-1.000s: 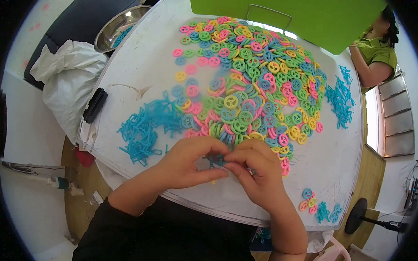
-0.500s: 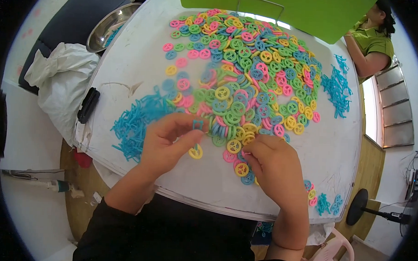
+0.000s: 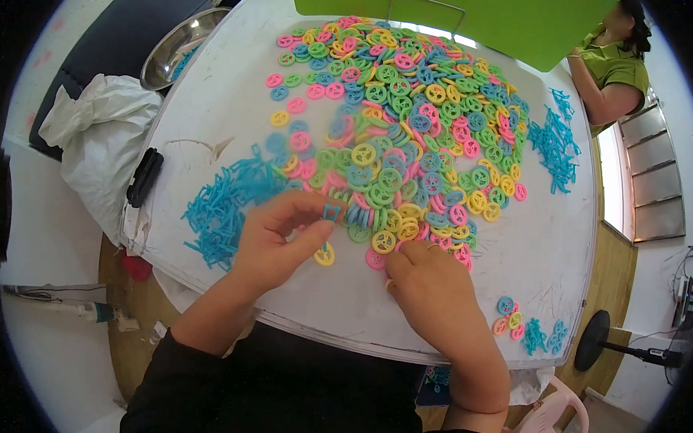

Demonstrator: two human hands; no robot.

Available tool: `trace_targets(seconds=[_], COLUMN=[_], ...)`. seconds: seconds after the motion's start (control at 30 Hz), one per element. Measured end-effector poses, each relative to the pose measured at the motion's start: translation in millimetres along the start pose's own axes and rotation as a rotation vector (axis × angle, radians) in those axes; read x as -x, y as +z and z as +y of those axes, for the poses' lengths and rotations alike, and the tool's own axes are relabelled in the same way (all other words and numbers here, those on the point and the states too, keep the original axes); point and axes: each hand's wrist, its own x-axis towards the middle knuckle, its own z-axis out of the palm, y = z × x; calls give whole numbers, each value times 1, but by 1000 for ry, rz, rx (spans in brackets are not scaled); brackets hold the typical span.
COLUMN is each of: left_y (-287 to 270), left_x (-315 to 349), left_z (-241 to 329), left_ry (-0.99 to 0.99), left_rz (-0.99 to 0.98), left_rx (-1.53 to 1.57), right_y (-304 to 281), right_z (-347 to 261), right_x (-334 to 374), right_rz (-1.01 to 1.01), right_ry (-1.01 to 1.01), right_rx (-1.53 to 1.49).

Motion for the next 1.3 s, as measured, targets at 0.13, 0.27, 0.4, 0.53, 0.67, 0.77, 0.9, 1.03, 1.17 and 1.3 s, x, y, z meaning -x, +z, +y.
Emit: trace_targets(seconds=[0.13, 0.27, 0.4, 0.53, 0.67, 0.77, 0.9, 1.03, 1.17, 1.3], left_y=[-1, 0, 0, -1, 6, 11, 11, 14, 17, 17], left_x=[1, -1, -2, -2, -1, 0, 0, 0, 2, 2], left_z=[0, 2, -3, 5, 8, 3, 2, 4, 7, 6], left_ry=[7, 28, 114, 104, 59, 26, 27, 318, 365, 332], left_rz=[-24, -63, -96, -151, -190, -186, -144, -51, 3, 4], left_rx=[-55, 12, -9, -77, -97, -88, -110, -439, -551, -489], right_y=[-1, -1, -7, -14, 3, 13, 20, 31, 32, 24], right_z=[1, 4, 3, 7, 4, 6, 1, -1, -4, -3], right_x=[-2, -2, -5, -10, -16, -17, -20, -20, -20, -21], right_rz=[-29, -72, -74, 5, 111, 101, 161, 248, 280, 222], right_ry=[-52, -46, -29, 49, 309, 393, 444, 462, 455, 468], right_rx=[-54, -105, -217, -865, -1463, -1583, -1570, -1526, -1552, -1582])
